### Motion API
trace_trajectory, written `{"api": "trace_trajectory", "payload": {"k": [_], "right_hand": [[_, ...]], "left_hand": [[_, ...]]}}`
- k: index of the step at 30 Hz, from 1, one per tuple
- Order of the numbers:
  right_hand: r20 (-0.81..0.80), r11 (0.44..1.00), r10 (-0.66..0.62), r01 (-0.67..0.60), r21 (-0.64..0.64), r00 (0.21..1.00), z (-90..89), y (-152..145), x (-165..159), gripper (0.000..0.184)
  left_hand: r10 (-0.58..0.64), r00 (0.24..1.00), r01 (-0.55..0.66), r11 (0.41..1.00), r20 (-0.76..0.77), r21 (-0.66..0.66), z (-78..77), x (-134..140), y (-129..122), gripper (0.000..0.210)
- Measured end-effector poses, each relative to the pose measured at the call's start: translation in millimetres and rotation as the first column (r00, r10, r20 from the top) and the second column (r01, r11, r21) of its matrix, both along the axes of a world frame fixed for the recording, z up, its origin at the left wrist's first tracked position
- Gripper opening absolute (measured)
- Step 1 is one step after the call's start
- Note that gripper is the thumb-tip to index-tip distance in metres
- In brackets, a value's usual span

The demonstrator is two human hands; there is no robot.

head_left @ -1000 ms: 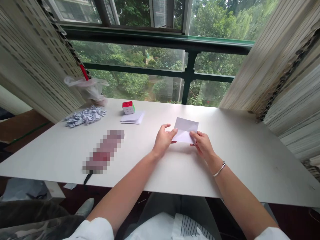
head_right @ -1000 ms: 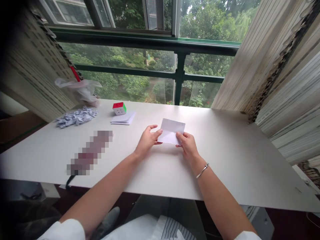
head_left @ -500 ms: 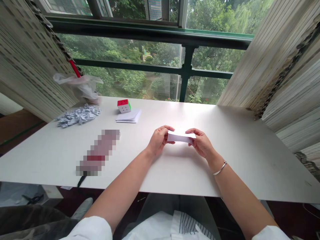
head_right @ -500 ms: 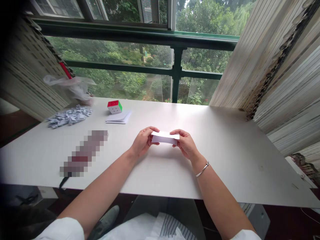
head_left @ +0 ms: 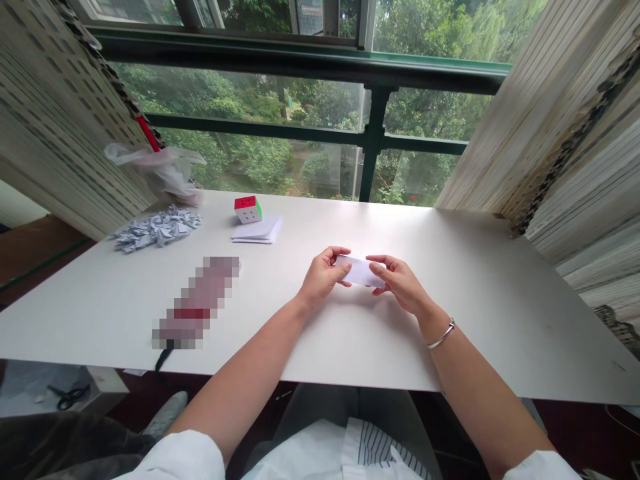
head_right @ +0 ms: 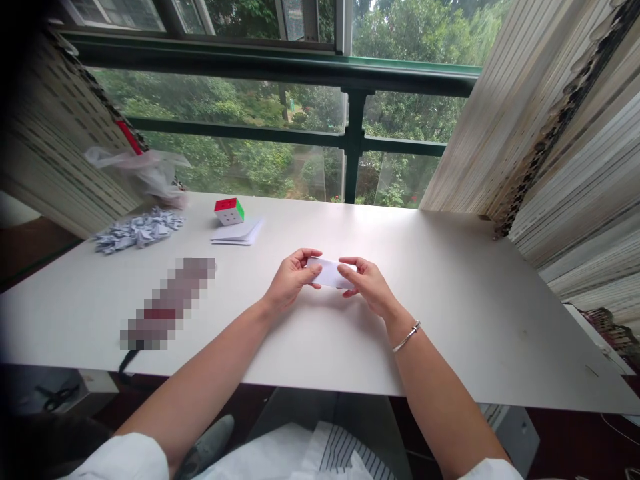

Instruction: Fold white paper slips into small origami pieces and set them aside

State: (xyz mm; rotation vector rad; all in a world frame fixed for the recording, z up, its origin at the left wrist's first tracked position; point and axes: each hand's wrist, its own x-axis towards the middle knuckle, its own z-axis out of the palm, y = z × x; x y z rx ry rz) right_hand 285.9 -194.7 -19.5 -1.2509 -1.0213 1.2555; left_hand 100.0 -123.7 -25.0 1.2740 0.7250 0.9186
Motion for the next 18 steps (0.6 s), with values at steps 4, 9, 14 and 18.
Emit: {"api": "trace_trajectory", "payload": {"k": [4, 9, 14, 18], "right_hand": [[0.044, 0.999, -0.051, 0.05, 0.013, 0.998, -6.5, 2, -4, 0.036], [0.017, 0.988, -0.146, 0.145, 0.05, 0.989, -9.3, 5, -7, 0.033], [0.074, 0.992, -0.126, 0.125, 0.017, 0.989, -8.9, 4, -9, 0.032], [0.107, 0.999, -0.033, 0.035, -0.014, 0.994, -7.9, 2, -12, 0.03]], "left_hand": [[-0.022, 1.0, 0.022, 0.999, 0.004, -0.029, 0.4, 2, -3, 0.046], [0.012, 1.0, -0.011, 0.997, 0.011, -0.071, -1.6, 3, -2, 0.047], [0.07, 0.983, -0.064, 0.997, -0.169, 0.041, -1.4, 1, 3, 0.034], [-0.044, 0.963, 0.064, 0.996, -0.265, 0.068, -0.2, 0, 3, 0.028]]}}
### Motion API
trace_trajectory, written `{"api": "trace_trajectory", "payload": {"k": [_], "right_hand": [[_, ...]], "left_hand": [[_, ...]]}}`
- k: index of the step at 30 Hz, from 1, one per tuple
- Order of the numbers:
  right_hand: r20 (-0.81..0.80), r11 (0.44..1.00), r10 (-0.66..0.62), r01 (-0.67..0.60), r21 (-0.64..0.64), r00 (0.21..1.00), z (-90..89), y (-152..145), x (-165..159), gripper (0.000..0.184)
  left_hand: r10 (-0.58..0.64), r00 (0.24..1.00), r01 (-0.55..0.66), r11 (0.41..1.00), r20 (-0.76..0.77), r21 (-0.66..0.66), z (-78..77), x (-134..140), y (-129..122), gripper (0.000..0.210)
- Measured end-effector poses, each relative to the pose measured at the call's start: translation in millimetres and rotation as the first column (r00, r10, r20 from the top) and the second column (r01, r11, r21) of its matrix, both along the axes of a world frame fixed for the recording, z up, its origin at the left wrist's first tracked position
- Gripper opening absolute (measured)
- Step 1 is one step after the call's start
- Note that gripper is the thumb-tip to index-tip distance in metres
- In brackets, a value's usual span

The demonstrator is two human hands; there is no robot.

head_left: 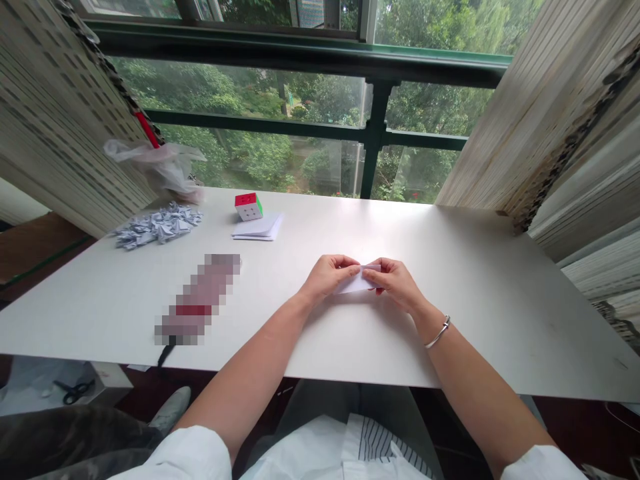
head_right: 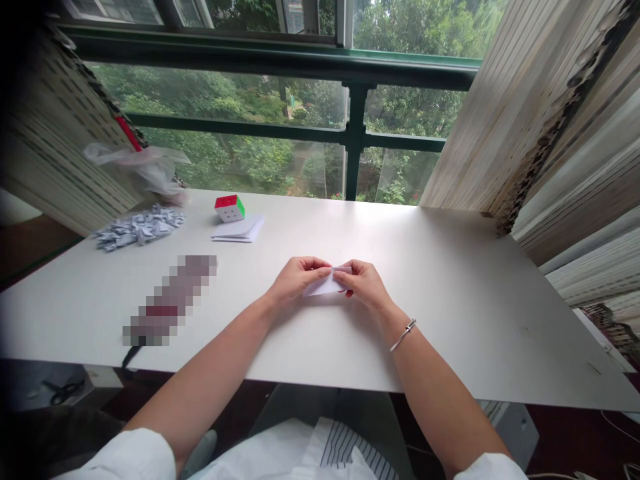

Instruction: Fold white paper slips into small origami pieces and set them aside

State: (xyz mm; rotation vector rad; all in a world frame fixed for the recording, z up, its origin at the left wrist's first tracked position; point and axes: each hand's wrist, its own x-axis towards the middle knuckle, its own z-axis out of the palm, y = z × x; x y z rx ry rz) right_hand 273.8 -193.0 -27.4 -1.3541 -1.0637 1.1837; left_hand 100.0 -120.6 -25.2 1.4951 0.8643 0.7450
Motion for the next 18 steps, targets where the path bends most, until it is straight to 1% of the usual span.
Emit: {"api": "trace_trajectory", "payload": {"k": [1, 3, 7, 10, 14, 18], "right_hand": [[0.001, 1.0, 0.014, -0.014, 0.003, 1.0, 0.2, -0.2, -0.9, 0.03], [0.0, 1.0, 0.013, -0.013, 0.013, 1.0, 0.6, -0.1, -1.9, 0.03], [-0.016, 0.999, -0.03, 0.03, 0.018, 0.999, 0.3, 1.4, -0.4, 0.033], [-0.032, 0.999, -0.034, 0.034, 0.024, 0.999, -0.9, 2.2, 1.7, 0.035], [-0.044, 0.999, -0.037, 0.038, 0.02, 0.998, -1.0, 2.0, 2.3, 0.039], [-0.05, 1.0, -0.026, 0.026, -0.009, 0.998, 1.4, 1.1, 1.4, 0.042]], "left_hand": [[-0.021, 1.0, 0.021, 1.0, -0.009, -0.01, -0.1, 0.0, -0.3, 0.027], [-0.014, 1.0, 0.014, 0.999, 0.002, -0.047, -1.0, 0.3, -0.6, 0.027], [0.093, 0.992, -0.082, 0.988, 0.084, -0.13, -2.9, 0.9, 0.8, 0.03], [0.127, 0.988, -0.115, 0.984, 0.086, -0.134, -2.1, -0.1, 1.9, 0.031], [0.054, 0.998, -0.05, 0.992, 0.04, -0.113, 0.5, -4.4, 3.7, 0.03], [-0.022, 1.0, 0.024, 0.992, 0.017, -0.127, -0.2, -7.5, 5.1, 0.029]]}}
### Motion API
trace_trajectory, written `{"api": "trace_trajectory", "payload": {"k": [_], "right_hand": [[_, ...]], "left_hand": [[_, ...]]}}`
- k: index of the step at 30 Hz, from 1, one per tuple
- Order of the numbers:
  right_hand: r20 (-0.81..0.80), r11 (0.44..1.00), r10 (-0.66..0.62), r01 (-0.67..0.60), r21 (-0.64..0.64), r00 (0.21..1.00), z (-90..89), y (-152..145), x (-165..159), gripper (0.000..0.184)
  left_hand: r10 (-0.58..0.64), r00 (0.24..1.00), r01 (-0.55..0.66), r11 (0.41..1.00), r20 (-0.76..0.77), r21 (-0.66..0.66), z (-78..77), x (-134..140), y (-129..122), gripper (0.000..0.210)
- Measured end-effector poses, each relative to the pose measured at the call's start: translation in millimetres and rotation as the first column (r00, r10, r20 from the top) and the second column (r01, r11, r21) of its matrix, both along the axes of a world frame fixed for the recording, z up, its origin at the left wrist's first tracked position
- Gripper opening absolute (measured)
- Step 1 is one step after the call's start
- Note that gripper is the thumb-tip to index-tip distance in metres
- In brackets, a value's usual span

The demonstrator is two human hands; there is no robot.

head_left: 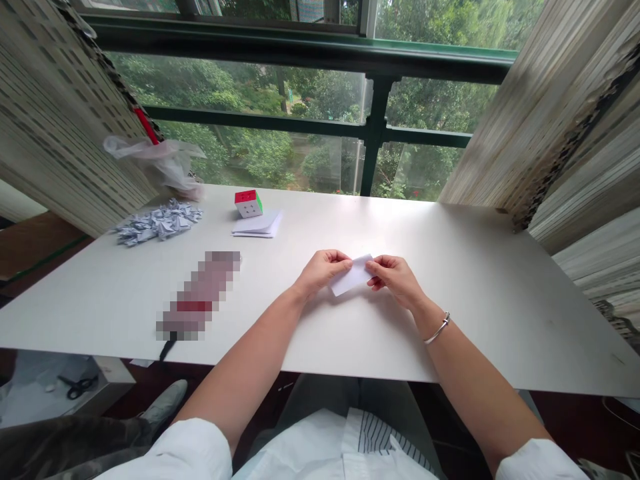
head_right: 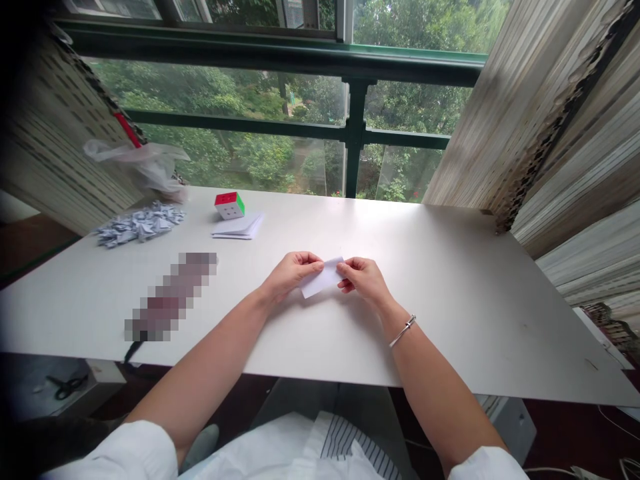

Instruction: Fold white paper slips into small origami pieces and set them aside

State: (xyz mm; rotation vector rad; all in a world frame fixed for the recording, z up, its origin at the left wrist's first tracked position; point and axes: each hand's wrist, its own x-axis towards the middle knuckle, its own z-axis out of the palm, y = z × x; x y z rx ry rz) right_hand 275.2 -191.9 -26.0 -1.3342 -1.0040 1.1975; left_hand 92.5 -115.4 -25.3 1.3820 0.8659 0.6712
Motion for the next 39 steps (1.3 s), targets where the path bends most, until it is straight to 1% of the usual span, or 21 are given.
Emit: {"api": "trace_trajectory", "payload": {"k": [7, 11, 14, 18, 22, 26, 33, 39], "right_hand": [[-0.004, 1.0, 0.012, -0.012, -0.009, 1.0, 2.5, -1, 1, 0.037], [0.012, 1.0, 0.023, -0.023, 0.006, 1.0, 2.3, -2, -2, 0.039], [0.02, 1.0, -0.005, 0.005, 0.028, 1.0, 1.8, -1, -3, 0.035], [-0.001, 0.999, -0.042, 0.043, 0.028, 0.999, 2.5, 0, -1, 0.036], [-0.034, 0.997, -0.072, 0.072, 0.019, 0.997, 4.6, 1, 3, 0.037], [-0.031, 0.995, -0.099, 0.099, 0.02, 0.995, 6.5, 0, 4, 0.037], [-0.006, 0.987, -0.154, 0.154, 0.048, 0.988, 6.4, 0, 4, 0.033], [-0.017, 0.977, -0.201, 0.201, 0.069, 0.979, 4.8, 1, 5, 0.033]], "left_hand": [[-0.019, 0.998, 0.02, 1.0, 0.065, -0.014, -0.9, 1, -1, 0.027], [-0.02, 0.998, 0.021, 1.0, 0.052, -0.009, 1.4, 3, -6, 0.028], [-0.048, 0.999, 0.048, 0.999, 0.024, -0.004, 2.9, 5, -10, 0.029], [-0.063, 0.998, 0.063, 0.998, 0.003, -0.03, 5.9, 4, -8, 0.026], [-0.078, 0.997, 0.077, 0.995, -0.014, -0.06, 10.2, -2, -3, 0.023], [-0.085, 0.996, 0.084, 0.993, -0.009, -0.08, 12.4, -10, 2, 0.026], [-0.1, 0.995, 0.101, 0.991, 0.027, -0.082, 9.0, -14, 6, 0.035], [-0.065, 0.997, 0.067, 0.995, 0.029, -0.079, 5.9, -11, 3, 0.038]]}}
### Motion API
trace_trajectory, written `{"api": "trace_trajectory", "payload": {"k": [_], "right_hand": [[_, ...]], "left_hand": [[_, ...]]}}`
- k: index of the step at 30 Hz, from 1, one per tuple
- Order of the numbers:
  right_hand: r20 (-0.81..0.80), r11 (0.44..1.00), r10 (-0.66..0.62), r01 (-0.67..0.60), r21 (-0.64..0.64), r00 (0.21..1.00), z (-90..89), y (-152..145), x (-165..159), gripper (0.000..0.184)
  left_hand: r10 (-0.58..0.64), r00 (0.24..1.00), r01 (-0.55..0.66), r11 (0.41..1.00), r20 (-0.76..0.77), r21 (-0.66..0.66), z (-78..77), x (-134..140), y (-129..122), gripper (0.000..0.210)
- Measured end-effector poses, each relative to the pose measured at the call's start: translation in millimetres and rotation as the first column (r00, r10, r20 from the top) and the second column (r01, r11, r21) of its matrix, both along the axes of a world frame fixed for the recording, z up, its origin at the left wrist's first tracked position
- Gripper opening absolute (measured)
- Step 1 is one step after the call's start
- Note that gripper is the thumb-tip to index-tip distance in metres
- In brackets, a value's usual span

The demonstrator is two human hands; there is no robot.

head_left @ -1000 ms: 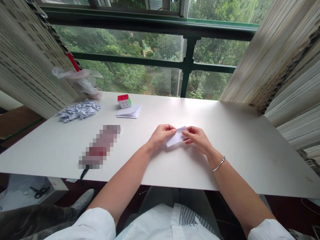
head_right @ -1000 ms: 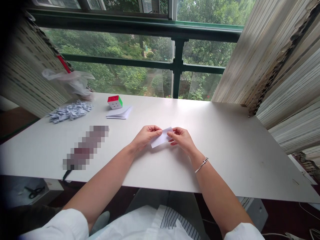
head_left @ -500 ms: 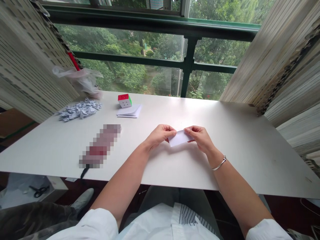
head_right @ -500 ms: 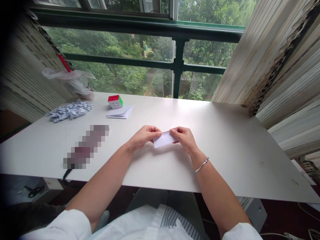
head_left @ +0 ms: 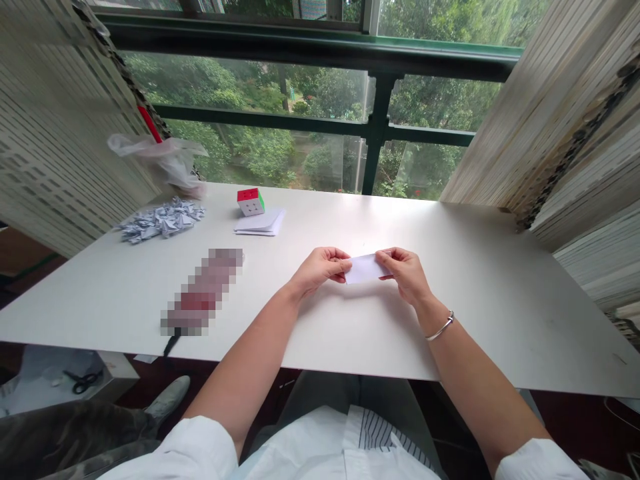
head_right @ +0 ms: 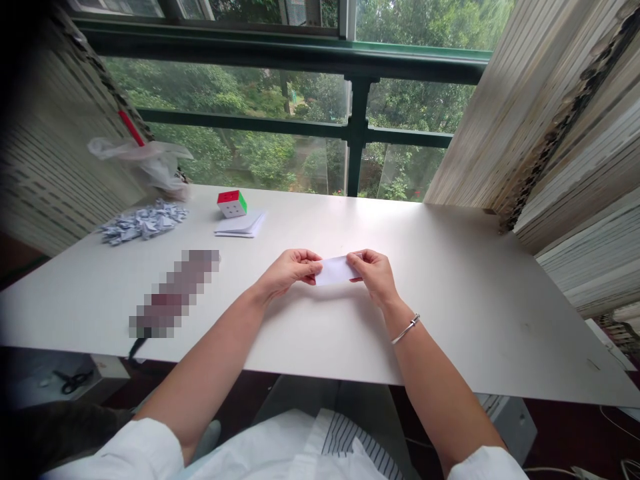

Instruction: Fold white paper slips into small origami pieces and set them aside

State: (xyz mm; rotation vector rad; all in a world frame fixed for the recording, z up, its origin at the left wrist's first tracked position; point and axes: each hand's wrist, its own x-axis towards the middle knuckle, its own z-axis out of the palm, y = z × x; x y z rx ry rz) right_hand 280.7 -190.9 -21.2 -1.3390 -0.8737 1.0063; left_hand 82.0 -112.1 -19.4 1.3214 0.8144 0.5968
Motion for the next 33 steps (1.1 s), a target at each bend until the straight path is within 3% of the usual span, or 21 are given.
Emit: {"api": "trace_trajectory", "payload": {"k": [12, 19, 22, 24, 26, 33], "right_hand": [[-0.011, 0.999, 0.037, -0.037, 0.005, 0.999, -0.8, 0, -2, 0.032], [0.007, 0.999, 0.04, -0.04, -0.01, 0.999, 0.5, -1, 0, 0.032], [0.02, 0.995, 0.094, -0.093, -0.021, 0.995, -0.9, -1, -4, 0.032], [0.028, 0.99, 0.139, -0.138, -0.026, 0.99, -1.9, -2, -7, 0.032], [0.037, 0.986, 0.163, -0.162, -0.034, 0.986, -2.2, -2, -10, 0.032], [0.037, 0.973, 0.229, -0.227, -0.038, 0.973, -1.7, -4, -8, 0.03]], "left_hand": [[0.011, 1.0, -0.011, 1.0, 0.01, -0.029, 4.9, -4, 2, 0.024], [0.217, 0.976, -0.218, 0.974, 0.033, 0.052, 6.2, -6, 7, 0.024], [0.103, 0.995, -0.102, 0.989, 0.003, 0.105, 6.1, 0, 0, 0.031], [-0.023, 0.999, 0.025, 0.996, -0.031, 0.088, 5.3, 6, -6, 0.033], [-0.068, 0.997, 0.071, 0.995, -0.036, 0.072, 4.2, 10, -12, 0.03], [0.013, 1.0, -0.012, 1.0, 0.025, -0.023, -0.2, 9, -10, 0.023]]}}
